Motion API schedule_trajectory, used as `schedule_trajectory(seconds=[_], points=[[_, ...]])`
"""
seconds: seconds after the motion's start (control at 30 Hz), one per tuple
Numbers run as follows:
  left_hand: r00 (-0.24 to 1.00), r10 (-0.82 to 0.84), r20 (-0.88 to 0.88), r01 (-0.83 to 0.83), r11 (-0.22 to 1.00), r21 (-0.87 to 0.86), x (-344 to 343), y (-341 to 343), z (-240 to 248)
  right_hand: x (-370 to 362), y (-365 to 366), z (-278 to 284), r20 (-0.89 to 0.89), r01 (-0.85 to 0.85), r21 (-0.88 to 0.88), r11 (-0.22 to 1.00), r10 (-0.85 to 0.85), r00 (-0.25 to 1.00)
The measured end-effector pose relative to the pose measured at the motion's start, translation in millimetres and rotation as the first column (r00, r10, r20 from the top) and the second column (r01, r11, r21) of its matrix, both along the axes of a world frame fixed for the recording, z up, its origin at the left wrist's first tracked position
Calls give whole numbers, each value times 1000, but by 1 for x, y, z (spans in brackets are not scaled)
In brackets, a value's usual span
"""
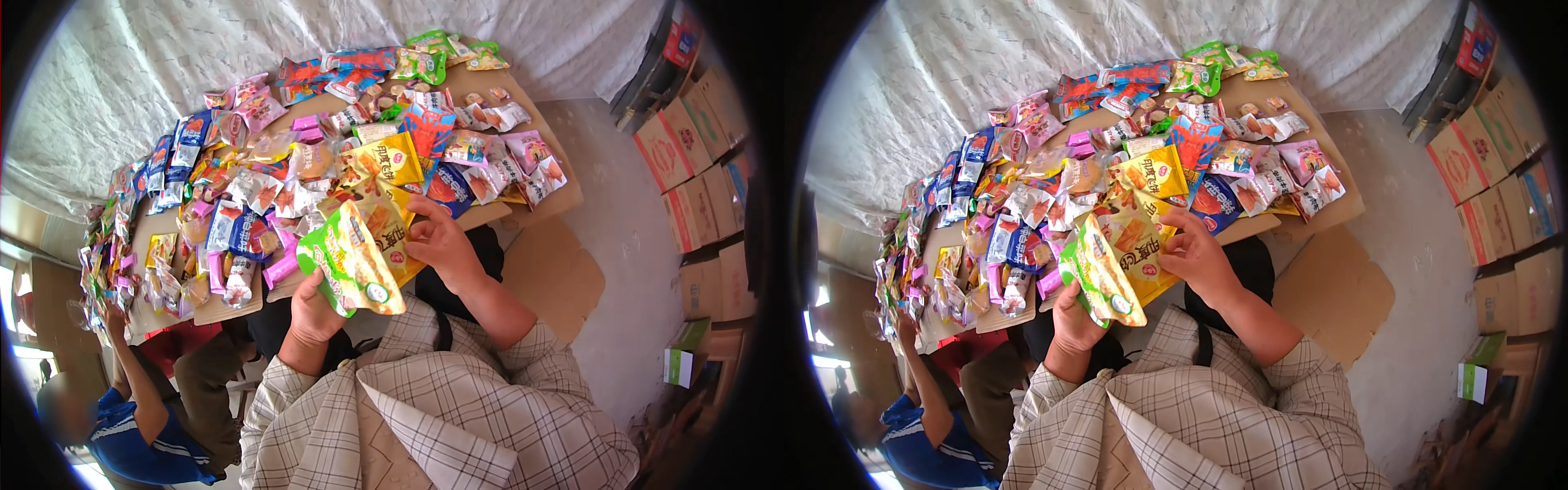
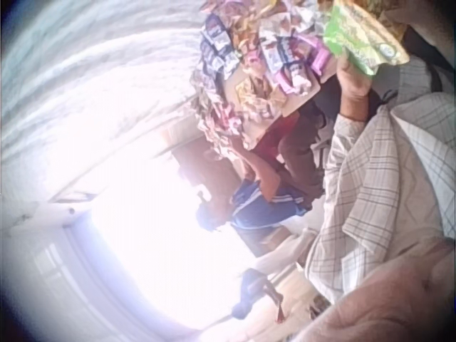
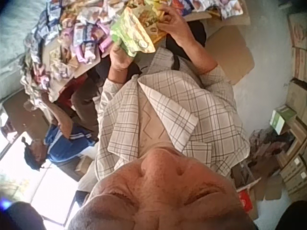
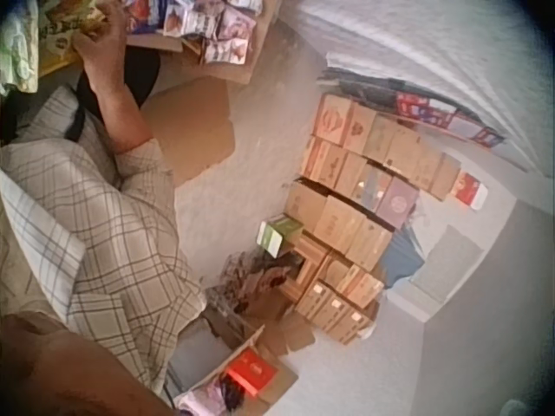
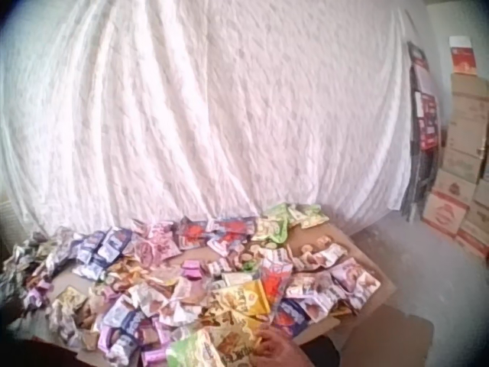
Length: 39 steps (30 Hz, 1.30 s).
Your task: Sorting through a pile of packaged snack products on a table.
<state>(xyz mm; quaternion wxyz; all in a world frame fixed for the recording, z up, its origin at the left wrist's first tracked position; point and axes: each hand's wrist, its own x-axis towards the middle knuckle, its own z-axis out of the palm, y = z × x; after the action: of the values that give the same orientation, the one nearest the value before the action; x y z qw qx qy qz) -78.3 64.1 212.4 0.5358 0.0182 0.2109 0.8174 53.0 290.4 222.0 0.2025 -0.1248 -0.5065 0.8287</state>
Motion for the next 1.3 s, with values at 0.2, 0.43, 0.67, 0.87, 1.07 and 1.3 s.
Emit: schedule_trajectory(seconds=[0.2, 0.43, 0.67, 0.87, 1.07, 1.3], points=[[996, -16, 84, 11, 998, 66, -3, -2, -4, -3, 0, 1, 199, -189, -223, 956, 235, 951], [998, -25, 57, 27, 999, -39, -4, -3, -11, -1, 1, 14, -46, -40, 832, 554, 140, 989], [928, 145, -343, -250, 925, -286, 9, 13, 4, -1, -3, 7, 61, -373, 109, 921, 368, 928], [758, 69, -648, -348, 884, -313, 7, 5, 17, -14, 25, 12, 263, -273, 472, 839, 161, 951], [746, 46, -665, -350, 875, -333, -7, -10, 19, -55, 137, 15, 163, 213, 199, 956, -247, 955], [620, -202, -758, -264, 856, -444, -13, -60, 2, -119, 283, -1, 231, 462, 304, 833, -535, 813]])
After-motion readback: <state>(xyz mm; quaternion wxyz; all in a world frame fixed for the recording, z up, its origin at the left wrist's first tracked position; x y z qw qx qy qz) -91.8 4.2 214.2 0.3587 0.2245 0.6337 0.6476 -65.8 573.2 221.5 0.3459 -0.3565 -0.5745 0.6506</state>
